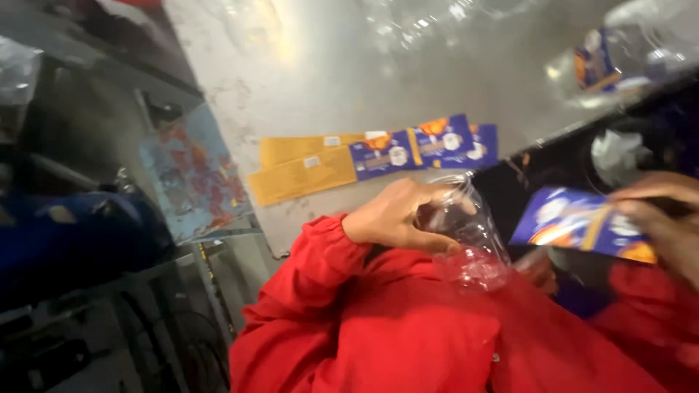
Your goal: The person peels adhesive labels from a backing sheet and applies them to the sides of clear plastic jars at a packing table.
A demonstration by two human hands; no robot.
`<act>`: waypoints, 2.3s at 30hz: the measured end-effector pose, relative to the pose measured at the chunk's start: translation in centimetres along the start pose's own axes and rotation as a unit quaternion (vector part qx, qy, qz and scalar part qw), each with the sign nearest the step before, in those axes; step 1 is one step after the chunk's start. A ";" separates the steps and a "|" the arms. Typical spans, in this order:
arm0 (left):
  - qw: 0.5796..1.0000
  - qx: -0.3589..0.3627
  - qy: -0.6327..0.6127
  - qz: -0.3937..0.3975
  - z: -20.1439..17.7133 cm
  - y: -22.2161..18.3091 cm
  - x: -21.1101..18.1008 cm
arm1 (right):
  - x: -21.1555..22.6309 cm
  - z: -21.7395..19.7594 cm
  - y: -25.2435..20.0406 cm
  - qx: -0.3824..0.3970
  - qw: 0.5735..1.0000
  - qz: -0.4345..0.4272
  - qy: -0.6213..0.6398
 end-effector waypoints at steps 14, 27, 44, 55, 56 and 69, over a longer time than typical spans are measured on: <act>0.982 0.003 -0.170 0.081 -0.5 0.1 0.3 | 12.2 6.7 0.8 0.013 0.969 -0.235 0.079; 0.872 -0.179 -0.452 0.045 -0.4 2.1 -0.6 | 2.6 6.4 -0.4 -0.206 0.933 -0.236 0.177; 0.804 -0.439 -0.380 0.130 0.5 1.2 1.9 | 10.8 11.8 -7.5 -0.357 0.605 -0.664 -0.256; 0.880 -0.328 -0.342 0.023 2.8 -1.1 1.6 | 12.7 12.1 -5.4 -0.095 0.717 -0.634 -0.276; 0.887 -0.320 -0.334 0.014 2.6 -1.2 1.9 | 13.3 12.1 -5.7 -0.090 0.715 -0.633 -0.283; 0.896 -0.242 -0.371 0.041 5.0 -0.7 1.7 | 14.2 10.5 -6.1 -0.176 0.799 -0.575 -0.029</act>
Point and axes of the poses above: each hand's wrist, its own y-axis towards the middle knuckle, its own z-axis out of the palm, x = y × z, the point moved 8 cm from there along y, towards the middle knuckle
